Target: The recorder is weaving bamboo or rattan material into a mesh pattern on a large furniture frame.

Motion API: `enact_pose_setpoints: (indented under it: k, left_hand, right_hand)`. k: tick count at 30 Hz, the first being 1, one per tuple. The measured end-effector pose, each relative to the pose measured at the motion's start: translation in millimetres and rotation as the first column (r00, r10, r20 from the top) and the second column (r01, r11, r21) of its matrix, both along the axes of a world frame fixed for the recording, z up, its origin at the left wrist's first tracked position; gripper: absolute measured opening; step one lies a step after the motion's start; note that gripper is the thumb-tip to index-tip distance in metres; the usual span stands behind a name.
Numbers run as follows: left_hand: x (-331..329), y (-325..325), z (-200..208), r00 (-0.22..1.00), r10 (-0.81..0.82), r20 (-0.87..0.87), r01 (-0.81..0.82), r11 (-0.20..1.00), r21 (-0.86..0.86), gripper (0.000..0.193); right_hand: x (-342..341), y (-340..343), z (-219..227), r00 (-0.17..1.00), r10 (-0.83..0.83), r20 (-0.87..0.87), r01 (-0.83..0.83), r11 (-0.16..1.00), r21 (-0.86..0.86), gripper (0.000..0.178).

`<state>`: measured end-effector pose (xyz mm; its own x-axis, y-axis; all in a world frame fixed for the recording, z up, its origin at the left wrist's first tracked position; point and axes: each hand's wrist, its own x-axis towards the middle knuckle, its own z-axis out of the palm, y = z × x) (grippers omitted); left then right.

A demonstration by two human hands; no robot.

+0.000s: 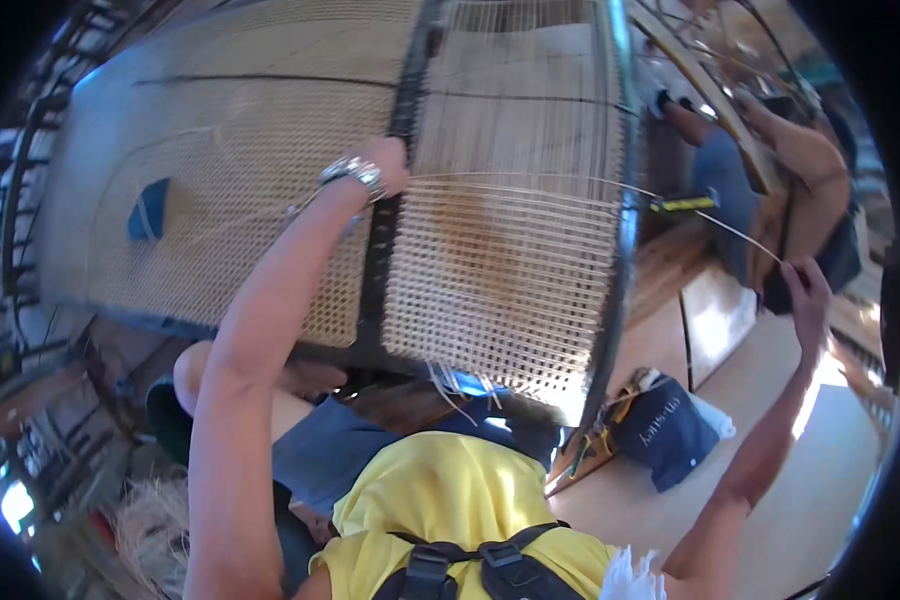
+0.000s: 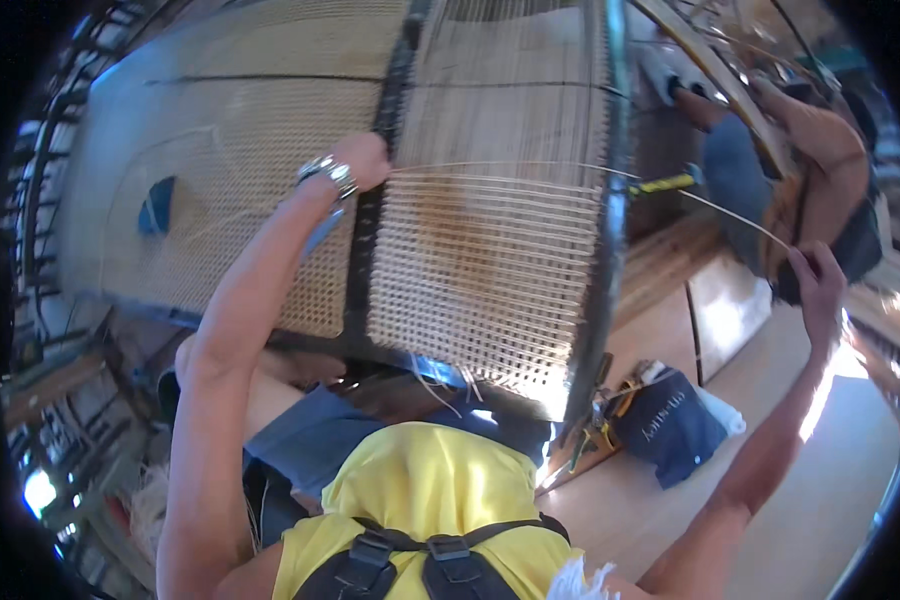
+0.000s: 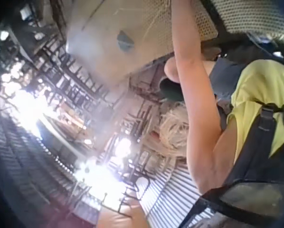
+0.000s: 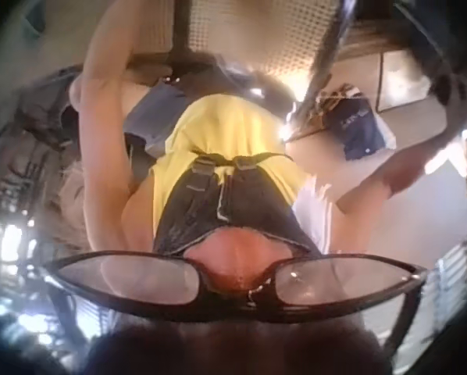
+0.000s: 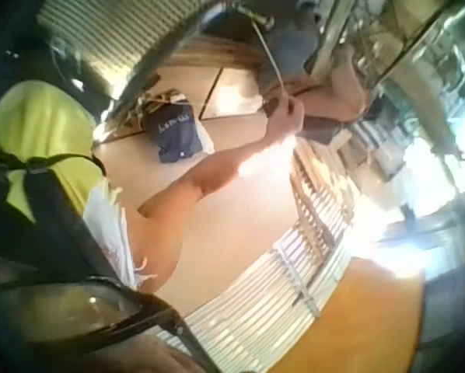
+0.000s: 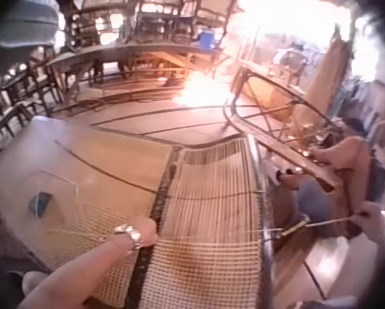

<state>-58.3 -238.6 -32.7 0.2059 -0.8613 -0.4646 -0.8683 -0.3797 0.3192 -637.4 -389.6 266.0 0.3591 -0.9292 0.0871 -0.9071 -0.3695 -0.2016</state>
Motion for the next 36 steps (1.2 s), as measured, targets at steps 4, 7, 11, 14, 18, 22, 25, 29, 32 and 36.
enact_pose_setpoints:
  k: [4,7,11,14,18,22,25,29,32,36]
  left_hand:
    - [16,10,12,0.986,-0.097,0.133,0.090,0.994,0.059,0.036]
    - [20,16,10,0.980,-0.111,0.165,0.112,0.994,0.004,0.045]
    - [32,21,-31,0.994,-0.097,0.050,0.104,0.977,-0.184,0.053]
    - [36,59,2,0.996,0.090,0.001,-0.088,0.983,-0.162,0.046]
    - [63,87,14,0.973,0.230,0.003,-0.222,0.945,-0.242,0.042]
    - [155,147,18,0.948,0.283,0.147,-0.234,0.930,-0.284,0.048]
    - [195,183,31,0.925,0.308,0.221,-0.254,0.936,-0.243,0.048]
    - [161,149,43,0.829,0.268,0.490,-0.122,0.943,-0.310,0.041]
    - [66,85,53,0.962,0.194,0.194,0.000,0.706,-0.708,0.037]
    - [-93,-5,57,0.902,-0.251,-0.350,-0.113,0.647,-0.754,0.033]
  right_hand:
    - [13,-13,-32,1.000,0.003,-0.009,-0.003,1.000,0.016,0.017]
    - [10,-18,-37,0.995,-0.068,-0.074,0.068,0.998,-0.012,0.020]
    - [-29,-25,-28,0.990,-0.037,-0.135,0.037,0.999,0.000,0.022]
    - [-12,-43,-63,0.994,0.036,-0.105,-0.029,0.998,0.064,0.022]
    - [36,-55,-63,1.000,-0.025,-0.004,0.024,0.926,0.377,0.028]
    - [119,-40,-97,0.937,0.290,0.195,-0.346,0.853,0.392,0.031]
    - [159,-26,-126,0.939,0.281,0.196,-0.342,0.795,0.501,0.027]
    - [145,-4,-113,0.932,0.244,0.269,-0.328,0.882,0.337,0.022]
    - [122,3,-139,0.918,0.267,0.294,-0.337,0.916,0.218,0.013]
    - [90,4,-159,0.910,0.413,-0.013,-0.413,0.906,-0.094,0.015]
